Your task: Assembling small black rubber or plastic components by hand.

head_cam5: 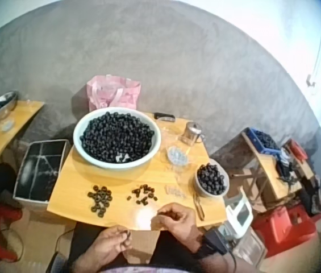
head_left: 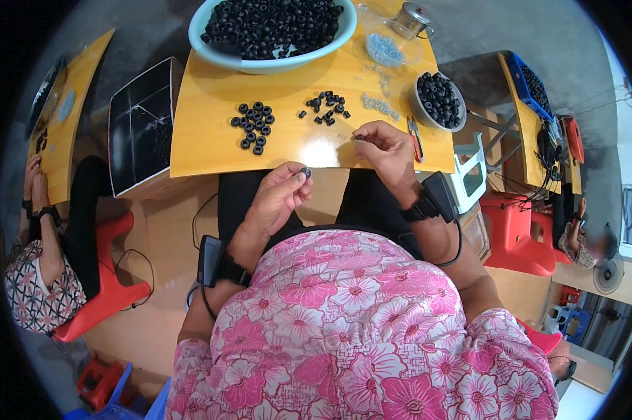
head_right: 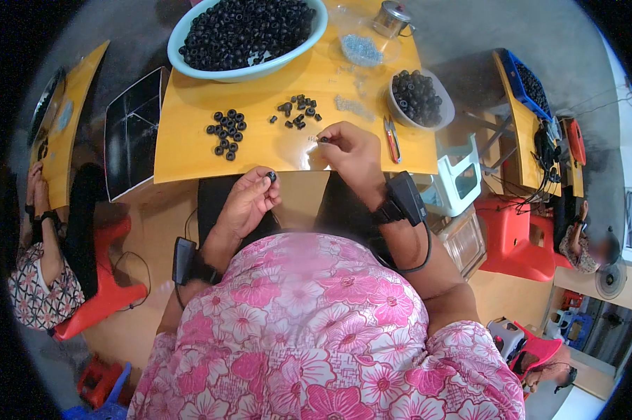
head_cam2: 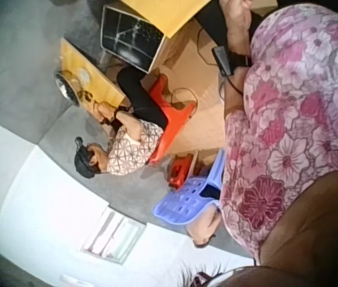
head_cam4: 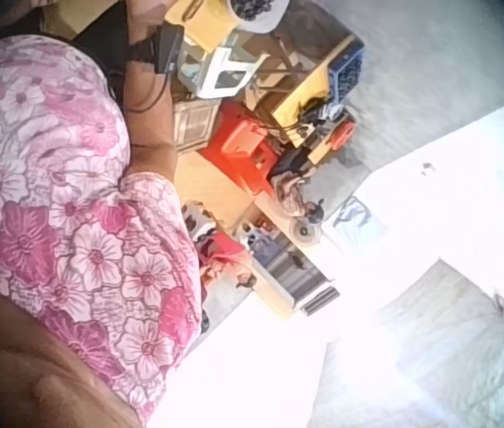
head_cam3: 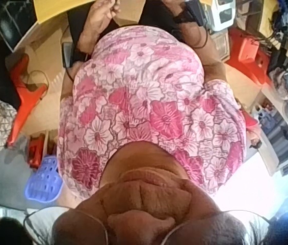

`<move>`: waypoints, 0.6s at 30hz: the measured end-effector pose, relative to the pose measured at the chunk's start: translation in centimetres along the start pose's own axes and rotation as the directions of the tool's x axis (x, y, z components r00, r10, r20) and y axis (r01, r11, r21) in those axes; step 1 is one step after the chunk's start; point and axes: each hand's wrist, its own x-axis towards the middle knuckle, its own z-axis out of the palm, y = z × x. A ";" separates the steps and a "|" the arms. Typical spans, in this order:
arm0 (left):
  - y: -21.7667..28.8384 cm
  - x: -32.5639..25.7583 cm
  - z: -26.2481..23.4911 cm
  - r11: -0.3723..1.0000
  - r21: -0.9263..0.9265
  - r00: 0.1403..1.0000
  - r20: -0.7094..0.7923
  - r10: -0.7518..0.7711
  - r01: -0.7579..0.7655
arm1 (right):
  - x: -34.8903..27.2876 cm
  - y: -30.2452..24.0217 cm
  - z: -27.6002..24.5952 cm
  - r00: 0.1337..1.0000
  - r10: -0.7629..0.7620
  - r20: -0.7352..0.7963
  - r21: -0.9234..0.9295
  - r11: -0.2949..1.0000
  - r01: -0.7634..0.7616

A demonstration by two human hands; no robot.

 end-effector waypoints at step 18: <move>0.4 -0.3 0.3 1.000 0.001 1.000 0.001 0.002 -0.002 | -2.4 -0.9 2.8 0.965 -0.003 0.263 0.031 1.000 -0.005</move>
